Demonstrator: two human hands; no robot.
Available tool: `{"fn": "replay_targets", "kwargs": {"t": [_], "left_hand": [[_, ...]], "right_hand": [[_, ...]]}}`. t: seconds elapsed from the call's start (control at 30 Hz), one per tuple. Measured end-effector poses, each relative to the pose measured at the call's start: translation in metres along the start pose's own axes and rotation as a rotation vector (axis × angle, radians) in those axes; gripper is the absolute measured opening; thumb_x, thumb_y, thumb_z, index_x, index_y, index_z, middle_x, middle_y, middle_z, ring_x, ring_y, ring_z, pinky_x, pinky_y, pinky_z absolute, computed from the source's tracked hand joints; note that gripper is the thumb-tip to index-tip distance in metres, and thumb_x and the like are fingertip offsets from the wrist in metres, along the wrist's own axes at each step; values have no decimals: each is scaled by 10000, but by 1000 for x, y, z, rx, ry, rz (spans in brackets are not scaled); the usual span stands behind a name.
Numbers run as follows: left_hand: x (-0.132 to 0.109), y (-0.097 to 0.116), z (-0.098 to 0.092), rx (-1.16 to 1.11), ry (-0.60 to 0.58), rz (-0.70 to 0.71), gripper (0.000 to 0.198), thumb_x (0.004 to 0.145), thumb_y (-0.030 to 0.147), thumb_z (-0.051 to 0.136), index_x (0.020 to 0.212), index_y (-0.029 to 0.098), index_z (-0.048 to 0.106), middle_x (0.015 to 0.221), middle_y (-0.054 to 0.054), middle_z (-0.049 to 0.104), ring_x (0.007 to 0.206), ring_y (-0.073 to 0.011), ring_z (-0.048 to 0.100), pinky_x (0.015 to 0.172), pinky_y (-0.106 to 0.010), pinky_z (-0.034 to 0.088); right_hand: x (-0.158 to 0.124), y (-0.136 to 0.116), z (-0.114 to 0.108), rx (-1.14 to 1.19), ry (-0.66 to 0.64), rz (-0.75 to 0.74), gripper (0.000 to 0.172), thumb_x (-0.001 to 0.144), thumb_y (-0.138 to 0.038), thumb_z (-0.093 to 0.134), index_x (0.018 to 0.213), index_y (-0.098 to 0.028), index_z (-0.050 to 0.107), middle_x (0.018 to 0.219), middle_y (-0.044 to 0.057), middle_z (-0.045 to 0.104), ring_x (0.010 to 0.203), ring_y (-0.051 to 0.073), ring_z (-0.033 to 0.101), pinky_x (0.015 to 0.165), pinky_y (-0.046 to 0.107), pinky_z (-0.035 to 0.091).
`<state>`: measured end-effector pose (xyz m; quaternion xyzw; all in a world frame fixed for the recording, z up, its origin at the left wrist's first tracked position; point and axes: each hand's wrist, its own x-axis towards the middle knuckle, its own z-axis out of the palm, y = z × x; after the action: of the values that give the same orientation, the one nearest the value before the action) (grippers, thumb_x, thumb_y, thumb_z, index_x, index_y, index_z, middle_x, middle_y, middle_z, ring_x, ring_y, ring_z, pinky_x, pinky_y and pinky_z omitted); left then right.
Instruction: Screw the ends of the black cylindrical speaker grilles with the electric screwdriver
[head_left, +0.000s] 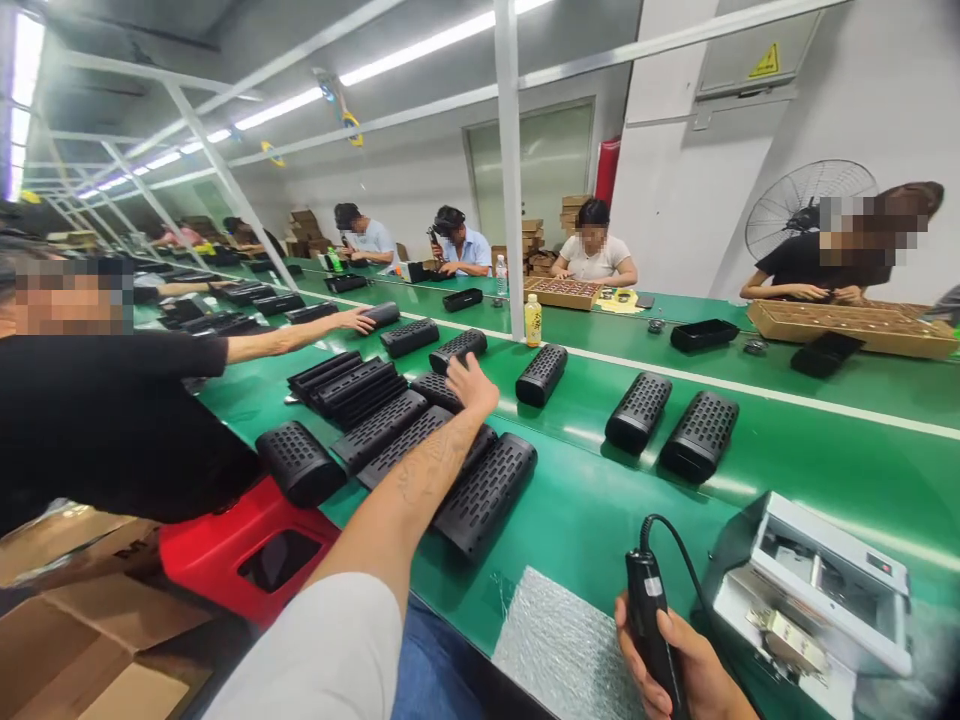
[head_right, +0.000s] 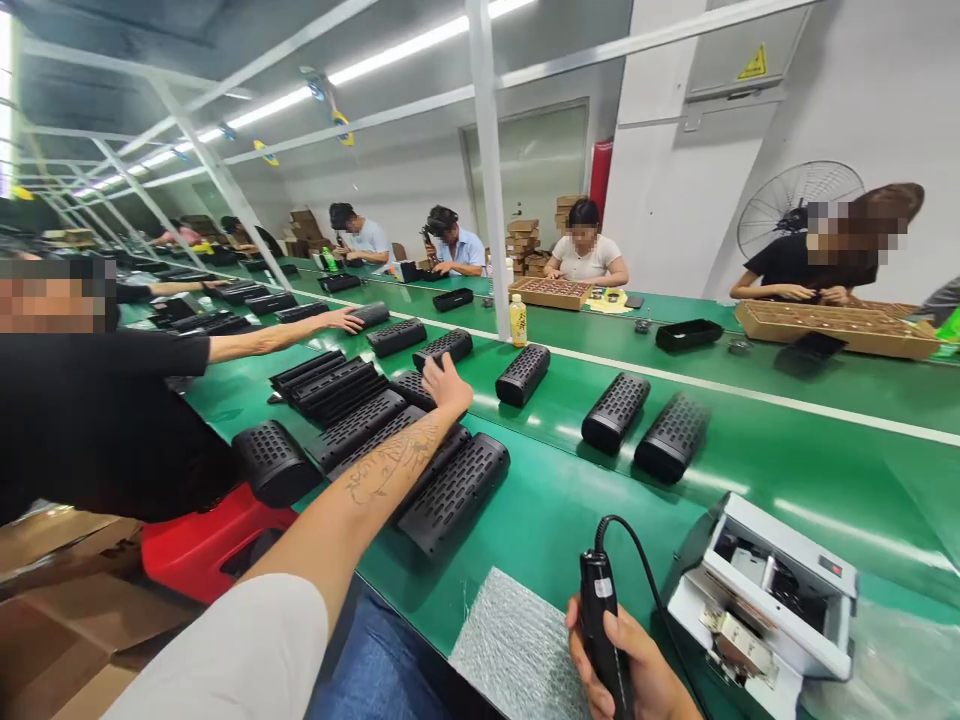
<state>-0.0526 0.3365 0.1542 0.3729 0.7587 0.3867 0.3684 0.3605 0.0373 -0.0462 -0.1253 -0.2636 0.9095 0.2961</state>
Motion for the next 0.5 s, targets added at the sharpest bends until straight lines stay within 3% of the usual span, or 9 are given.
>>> {"fn": "replay_targets", "kwargs": {"t": [0.17, 0.33, 0.4, 0.5], "left_hand": [[-8, -3, -15, 485, -86, 273, 573, 1112, 448, 878, 1622, 233, 728, 1835, -161, 585, 1699, -426, 554, 1417, -728, 457], [-13, -11, -41, 619, -94, 336, 471, 1156, 461, 833, 1549, 219, 740, 1580, -139, 746, 1356, -315, 782, 1151, -557, 706], [-14, -8, -38, 598, -120, 358, 465, 1158, 458, 831, 1542, 211, 741, 1559, -138, 754, 1329, -307, 790, 1127, -544, 715], [-12, 9, -18, 531, -187, 409, 492, 1152, 452, 840, 1557, 197, 729, 1564, -145, 749, 1331, -314, 788, 1123, -555, 714]], "right_hand": [[5, -1, -3, -3, -44, -31, 549, 1068, -688, 807, 1295, -195, 725, 859, 28, 778, 450, 67, 529, 458, 227, 548], [5, -3, -5, -24, -21, -47, 565, 1082, -700, 782, 1295, -183, 703, 859, 19, 773, 452, 63, 534, 460, 220, 537], [5, -3, -5, -24, -25, -37, 594, 1067, -723, 793, 1289, -182, 691, 856, 12, 775, 449, 63, 544, 463, 219, 537], [8, -3, -5, -41, -22, -16, 638, 1038, -750, 814, 1283, -177, 681, 829, 7, 785, 429, 75, 558, 460, 224, 529]]}}
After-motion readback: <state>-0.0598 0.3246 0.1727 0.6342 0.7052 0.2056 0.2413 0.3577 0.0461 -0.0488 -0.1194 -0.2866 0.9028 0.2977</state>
